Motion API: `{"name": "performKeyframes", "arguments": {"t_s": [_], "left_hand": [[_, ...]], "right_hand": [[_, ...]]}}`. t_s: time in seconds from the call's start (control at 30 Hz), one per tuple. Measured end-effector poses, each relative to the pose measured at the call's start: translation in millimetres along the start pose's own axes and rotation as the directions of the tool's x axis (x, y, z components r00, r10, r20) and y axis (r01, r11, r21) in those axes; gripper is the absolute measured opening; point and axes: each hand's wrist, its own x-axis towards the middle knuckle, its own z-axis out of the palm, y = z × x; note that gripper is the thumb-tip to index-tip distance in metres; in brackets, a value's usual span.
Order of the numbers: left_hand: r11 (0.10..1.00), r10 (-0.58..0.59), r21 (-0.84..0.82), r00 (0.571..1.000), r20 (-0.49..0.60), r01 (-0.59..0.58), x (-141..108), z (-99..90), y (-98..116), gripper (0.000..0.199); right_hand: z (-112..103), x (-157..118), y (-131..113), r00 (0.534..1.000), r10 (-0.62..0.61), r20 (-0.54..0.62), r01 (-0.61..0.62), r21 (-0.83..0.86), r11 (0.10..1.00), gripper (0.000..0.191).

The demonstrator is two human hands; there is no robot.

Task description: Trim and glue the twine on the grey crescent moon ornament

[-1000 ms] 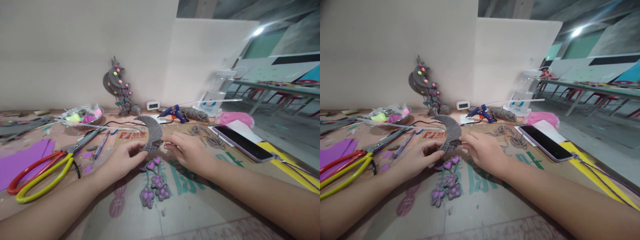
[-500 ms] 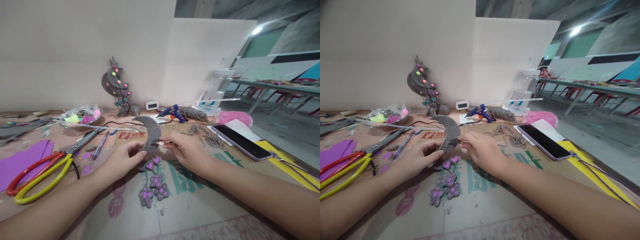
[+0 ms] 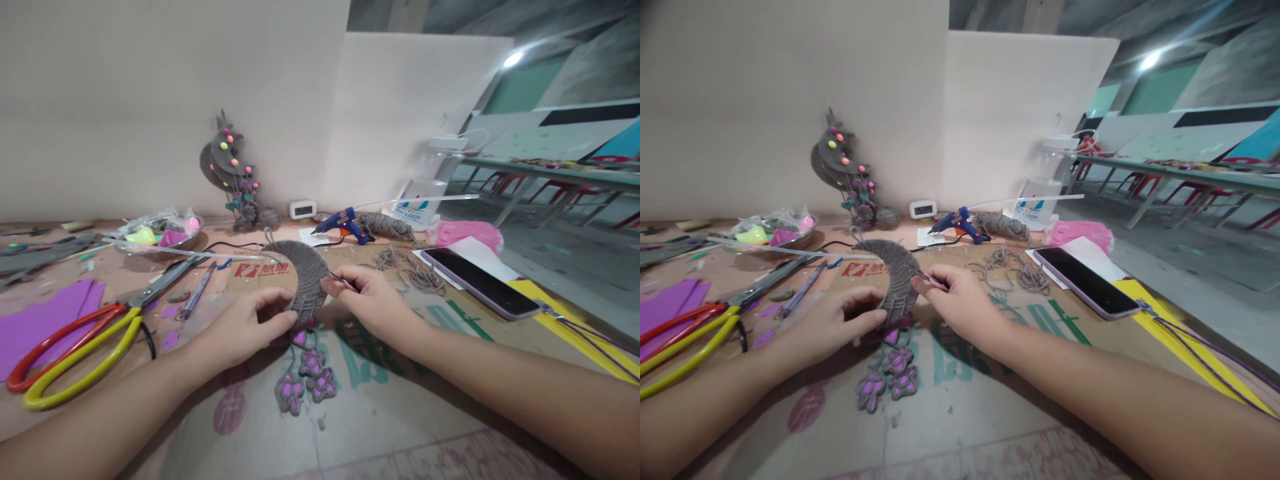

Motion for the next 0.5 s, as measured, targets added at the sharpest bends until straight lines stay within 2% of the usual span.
{"name": "performKeyframes", "arguments": {"t_s": [0.13, 0.3, 0.5], "left_hand": [[0.997, 0.055, 0.058, 0.994, -0.098, -0.050, 1.9, -1.7, 0.2, 0.027], [0.992, 0.060, 0.114, 0.995, -0.078, -0.050, 4.1, -1.9, 0.8, 0.026], [0.994, 0.089, 0.072, 0.984, -0.156, -0.079, 5.1, -2.7, 1.6, 0.031]], "right_hand": [[3.4, -3.8, -1.7, 0.997, 0.034, 0.068, -0.036, 0.026, 0.999, 0.034], [5.8, -4.5, -2.3, 0.994, 0.029, 0.104, -0.027, -0.013, 1.000, 0.033], [8.8, -4.7, -5.0, 0.989, 0.043, 0.139, -0.041, -0.020, 0.999, 0.031]]}}
